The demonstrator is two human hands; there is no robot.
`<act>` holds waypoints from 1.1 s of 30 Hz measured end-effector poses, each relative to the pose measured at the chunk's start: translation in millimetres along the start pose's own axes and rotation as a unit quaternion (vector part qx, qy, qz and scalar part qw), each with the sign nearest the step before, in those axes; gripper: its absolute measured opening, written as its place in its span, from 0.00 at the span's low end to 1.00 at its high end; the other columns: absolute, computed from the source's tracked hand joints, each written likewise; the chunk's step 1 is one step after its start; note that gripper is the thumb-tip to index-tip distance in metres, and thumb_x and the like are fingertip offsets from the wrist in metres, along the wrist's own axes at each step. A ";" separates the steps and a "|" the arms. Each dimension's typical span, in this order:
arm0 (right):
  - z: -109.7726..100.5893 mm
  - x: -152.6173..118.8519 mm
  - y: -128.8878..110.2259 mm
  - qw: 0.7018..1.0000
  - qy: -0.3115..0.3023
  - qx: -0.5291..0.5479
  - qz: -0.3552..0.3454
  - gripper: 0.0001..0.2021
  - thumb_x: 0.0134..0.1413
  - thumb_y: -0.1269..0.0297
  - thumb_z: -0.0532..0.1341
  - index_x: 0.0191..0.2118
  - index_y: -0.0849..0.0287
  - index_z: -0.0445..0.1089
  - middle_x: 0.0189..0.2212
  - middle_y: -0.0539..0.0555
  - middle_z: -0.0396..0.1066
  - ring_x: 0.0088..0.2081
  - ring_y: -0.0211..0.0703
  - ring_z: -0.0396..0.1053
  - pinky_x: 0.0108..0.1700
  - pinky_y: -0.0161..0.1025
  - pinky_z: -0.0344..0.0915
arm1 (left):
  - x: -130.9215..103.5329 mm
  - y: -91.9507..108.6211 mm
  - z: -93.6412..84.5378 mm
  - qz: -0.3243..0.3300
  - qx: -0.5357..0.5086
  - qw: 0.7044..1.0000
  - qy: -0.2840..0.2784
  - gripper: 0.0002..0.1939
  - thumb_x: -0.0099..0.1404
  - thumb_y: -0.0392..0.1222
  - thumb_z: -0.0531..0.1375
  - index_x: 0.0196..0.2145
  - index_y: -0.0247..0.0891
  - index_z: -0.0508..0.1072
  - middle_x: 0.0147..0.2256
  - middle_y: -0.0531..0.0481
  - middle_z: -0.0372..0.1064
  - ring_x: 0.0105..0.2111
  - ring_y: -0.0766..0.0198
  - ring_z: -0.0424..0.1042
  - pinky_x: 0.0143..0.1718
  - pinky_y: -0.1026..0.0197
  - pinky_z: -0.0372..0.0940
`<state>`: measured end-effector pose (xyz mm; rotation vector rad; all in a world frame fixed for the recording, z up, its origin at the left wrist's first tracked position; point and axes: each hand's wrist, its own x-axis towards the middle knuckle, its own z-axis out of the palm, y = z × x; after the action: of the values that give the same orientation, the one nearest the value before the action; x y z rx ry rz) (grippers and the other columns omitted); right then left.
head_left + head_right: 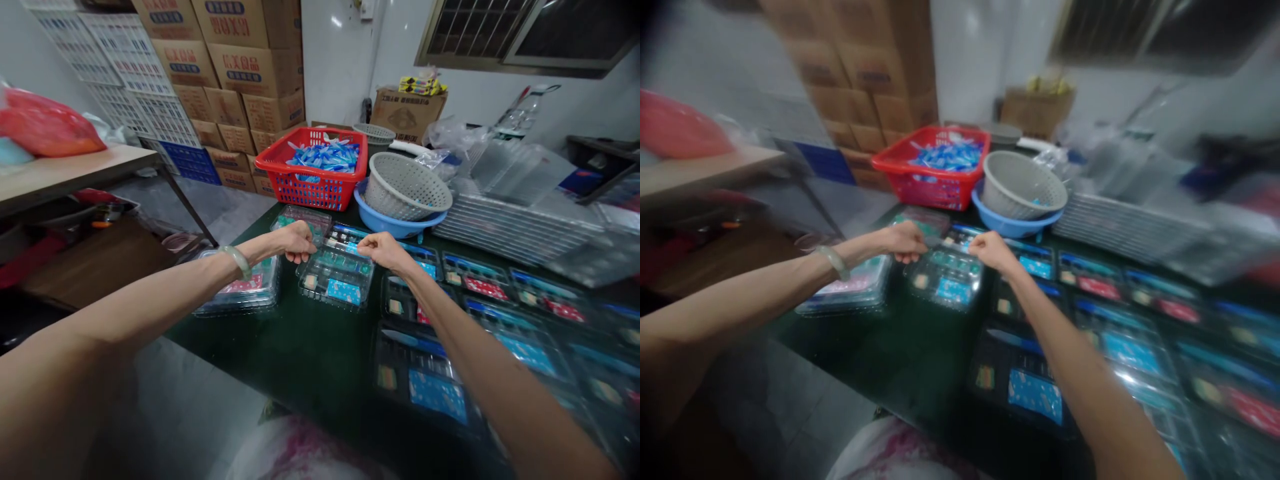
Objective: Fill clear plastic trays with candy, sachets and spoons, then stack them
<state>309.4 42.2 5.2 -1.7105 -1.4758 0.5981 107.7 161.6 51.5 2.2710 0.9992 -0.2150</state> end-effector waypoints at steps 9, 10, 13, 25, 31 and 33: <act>9.3 -11.4 5.8 0.995 0.001 -0.089 0.033 0.07 0.39 0.64 0.60 0.23 0.62 0.73 0.17 0.48 0.68 0.22 0.35 0.62 0.26 0.32 0.57 | -2.6 2.4 18.8 -0.006 0.115 0.993 -0.023 0.13 0.54 0.43 0.53 0.20 0.31 0.70 0.20 0.44 0.70 0.17 0.66 0.66 0.18 0.66 0.60; 11.1 -12.4 7.3 0.994 0.004 -0.103 0.037 0.06 0.39 0.64 0.61 0.23 0.61 0.73 0.18 0.48 0.68 0.23 0.36 0.63 0.27 0.32 0.57 | -1.7 2.6 20.8 -0.008 0.142 0.990 -0.014 0.13 0.54 0.43 0.54 0.20 0.31 0.70 0.19 0.44 0.69 0.18 0.65 0.67 0.19 0.65 0.61; 15.4 -14.7 10.8 0.989 0.011 -0.143 0.047 0.05 0.41 0.64 0.61 0.25 0.58 0.73 0.21 0.48 0.70 0.25 0.37 0.65 0.27 0.32 0.57 | -1.7 4.8 21.8 0.004 0.224 0.974 0.036 0.13 0.52 0.46 0.57 0.21 0.32 0.72 0.23 0.42 0.70 0.26 0.58 0.70 0.26 0.62 0.63; 21.1 -32.9 6.2 0.969 -0.001 -0.245 0.006 0.06 0.47 0.66 0.57 0.32 0.55 0.71 0.33 0.53 0.72 0.36 0.44 0.67 0.36 0.37 0.58 | -14.4 35.4 63.1 0.263 0.368 0.891 -0.049 0.54 0.47 0.67 0.54 0.61 0.24 0.45 0.61 0.28 0.37 0.60 0.40 0.40 0.55 0.44 0.44; 24.9 -42.4 0.3 0.975 -0.054 -0.214 -0.030 0.05 0.48 0.67 0.58 0.32 0.56 0.71 0.30 0.51 0.72 0.32 0.39 0.68 0.34 0.33 0.60 | -28.7 32.6 70.4 0.256 0.371 0.893 -0.011 0.60 0.36 0.68 0.60 0.60 0.31 0.48 0.55 0.28 0.53 0.51 0.39 0.55 0.50 0.44 0.51; 23.6 -45.2 0.6 0.977 -0.089 -0.191 -0.042 0.05 0.47 0.66 0.59 0.32 0.57 0.71 0.28 0.49 0.72 0.30 0.37 0.68 0.31 0.31 0.60 | -40.9 34.2 74.1 0.244 0.361 0.900 -0.020 0.60 0.34 0.66 0.61 0.60 0.30 0.49 0.55 0.28 0.53 0.51 0.38 0.55 0.50 0.43 0.51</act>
<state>281.9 4.4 -15.3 -1.9097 -1.8759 0.4510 110.9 74.0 26.1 3.0841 0.3004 -0.4702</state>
